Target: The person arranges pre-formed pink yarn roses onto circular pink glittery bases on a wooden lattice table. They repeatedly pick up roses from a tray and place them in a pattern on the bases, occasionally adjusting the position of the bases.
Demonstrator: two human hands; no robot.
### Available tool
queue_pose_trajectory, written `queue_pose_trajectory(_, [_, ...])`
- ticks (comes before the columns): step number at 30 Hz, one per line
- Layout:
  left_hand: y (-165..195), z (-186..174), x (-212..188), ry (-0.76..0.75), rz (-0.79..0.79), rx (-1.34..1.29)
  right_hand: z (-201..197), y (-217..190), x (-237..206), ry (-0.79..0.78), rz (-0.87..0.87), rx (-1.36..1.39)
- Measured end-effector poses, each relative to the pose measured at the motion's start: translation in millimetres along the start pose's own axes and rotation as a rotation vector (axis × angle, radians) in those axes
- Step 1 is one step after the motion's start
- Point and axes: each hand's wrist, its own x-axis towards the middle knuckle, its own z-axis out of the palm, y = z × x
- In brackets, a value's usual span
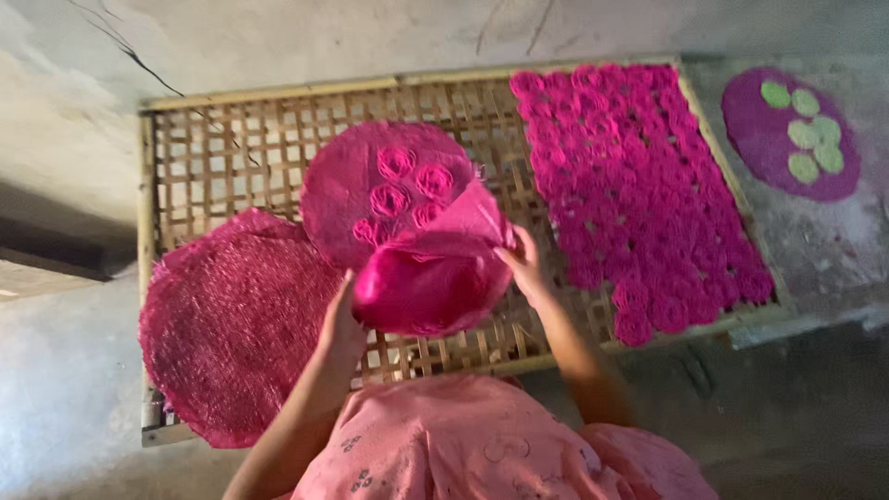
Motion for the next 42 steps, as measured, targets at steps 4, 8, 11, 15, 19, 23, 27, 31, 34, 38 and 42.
queue_pose_trajectory(4, [-66.5,-61.4,32.9,0.075,0.053,0.102,-32.5,39.3,-43.2,0.143,-0.354,-0.284])
queue_pose_trajectory(8, [-72.4,-96.0,42.0,-0.002,0.115,0.326,-18.3,42.7,-66.0,0.230,-0.344,-0.762])
queue_pose_trajectory(11, [-56.5,-90.6,57.8,0.052,0.349,0.699,3.2,27.0,-78.2,0.251,-0.562,-1.141])
queue_pose_trajectory(15, [-36.2,-65.8,69.6,0.242,0.388,1.170,20.6,11.6,-84.5,0.230,-0.337,-1.079])
queue_pose_trajectory(19, [-15.2,-26.0,58.5,-0.191,0.723,0.334,25.4,-5.4,-68.7,0.324,-0.312,-0.553])
queue_pose_trajectory(23, [43.5,7.9,43.8,-0.262,0.648,0.182,12.6,-50.6,-45.9,0.293,-0.541,-0.293])
queue_pose_trajectory(27, [83.2,19.6,28.0,-0.312,0.796,0.133,-2.4,-92.1,-40.9,0.392,-0.594,-0.292])
queue_pose_trajectory(31, [67.4,6.2,23.2,-0.150,0.791,0.288,-8.2,-72.8,-67.1,0.340,-0.572,-0.236])
queue_pose_trajectory(34, [28.5,-16.4,18.0,0.146,0.572,0.773,-16.3,-20.9,-106.2,0.433,-0.092,-0.547])
queue_pose_trajectory(38, [-10.4,-34.9,8.3,0.306,0.817,1.371,-39.3,46.1,-144.8,0.310,-0.245,-0.627])
queue_pose_trajectory(42, [-27.0,9.8,33.6,-0.121,1.178,1.425,-56.8,72.8,-147.2,0.248,-0.349,-0.563])
